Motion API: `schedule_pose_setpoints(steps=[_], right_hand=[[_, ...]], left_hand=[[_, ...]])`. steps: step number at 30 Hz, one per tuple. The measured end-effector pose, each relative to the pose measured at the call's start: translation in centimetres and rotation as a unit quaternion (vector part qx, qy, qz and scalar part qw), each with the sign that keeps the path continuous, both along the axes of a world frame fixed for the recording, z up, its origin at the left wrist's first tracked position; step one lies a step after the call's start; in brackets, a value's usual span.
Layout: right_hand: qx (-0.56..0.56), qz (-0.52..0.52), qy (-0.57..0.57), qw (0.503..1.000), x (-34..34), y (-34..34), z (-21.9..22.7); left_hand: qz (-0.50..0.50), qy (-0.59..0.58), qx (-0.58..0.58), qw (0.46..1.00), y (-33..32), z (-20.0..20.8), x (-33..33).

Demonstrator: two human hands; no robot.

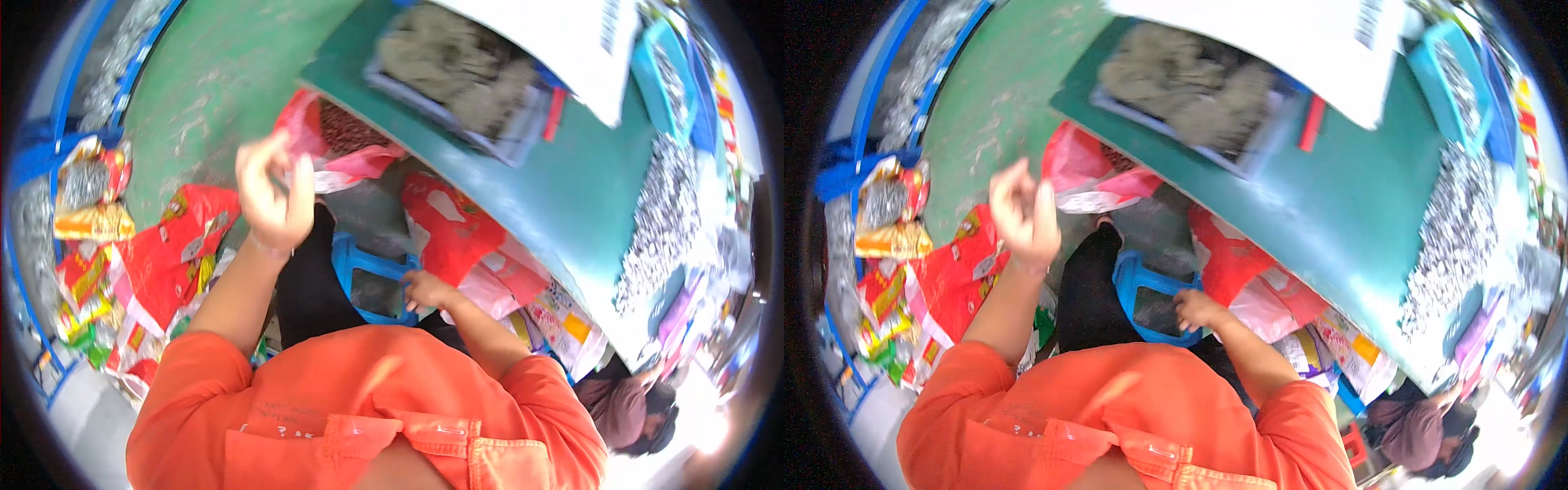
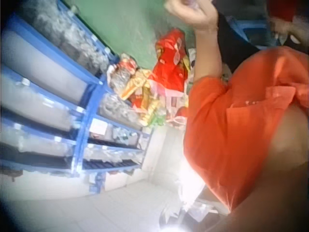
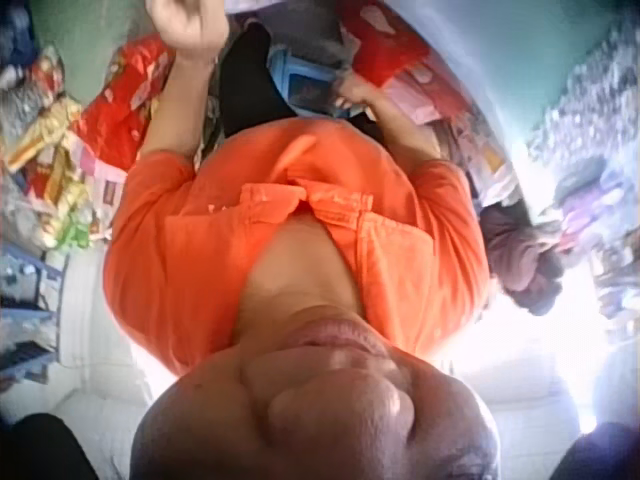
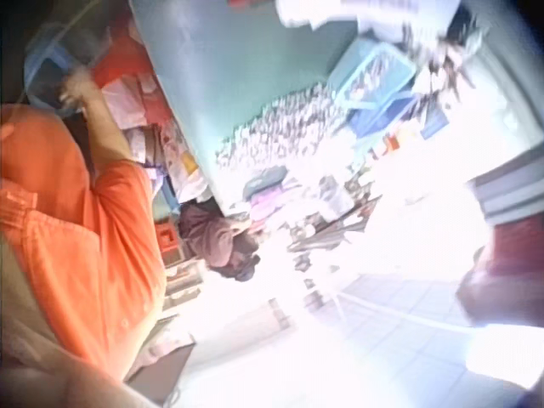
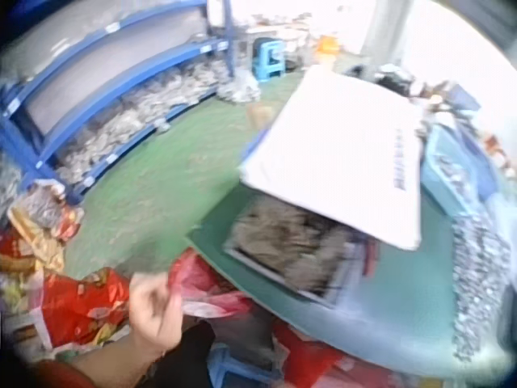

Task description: The person sorts small silver metal hardware parts by hand on a green workbench, picking them up individually and placing them into piles. They briefly handle a smartphone and a plastic bag of parts before returning to sorting. A coworker is visible in the background performing similar tasks.

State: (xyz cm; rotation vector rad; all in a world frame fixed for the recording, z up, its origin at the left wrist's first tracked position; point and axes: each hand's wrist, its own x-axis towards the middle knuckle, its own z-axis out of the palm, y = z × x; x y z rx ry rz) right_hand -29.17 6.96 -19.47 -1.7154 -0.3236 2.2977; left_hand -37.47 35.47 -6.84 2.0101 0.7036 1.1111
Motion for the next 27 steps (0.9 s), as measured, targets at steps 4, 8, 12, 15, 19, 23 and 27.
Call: schedule_pose_setpoints(steps=[4,8,12,15,19,23,27], right_hand=[[0.205,0.281,-0.098,0.933,-5.5,-7.3,-6.9],[0.127,0.362,-0.098,0.918,-4.0,-9.3,-3.0],[0.144,0.325,-0.121,0.927,-5.2,-13.8,-6.7],[0.167,0.290,-0.124,0.934,-6.4,-14.3,-8.6],[0.194,0.249,-0.130,0.940,-6.9,-14.0,-10.9],[0.216,0.210,-0.133,0.944,-7.5,-12.9,-12.1],[0.217,0.180,-0.127,0.951,-7.8,-12.0,-13.6]], left_hand=[[-0.302,-0.061,0.045,0.950,-6.8,5.3,5.3],[-0.428,-0.001,0.074,0.901,-11.6,6.1,11.8],[-0.451,0.085,0.112,0.881,-14.2,5.5,17.2],[-0.405,0.160,0.124,0.891,-15.0,4.5,19.3],[-0.349,0.197,0.142,0.905,-15.8,3.7,19.5],[-0.331,0.195,0.097,0.918,-16.3,4.3,19.4],[-0.356,0.212,0.129,0.901,-16.2,4.3,19.7]])
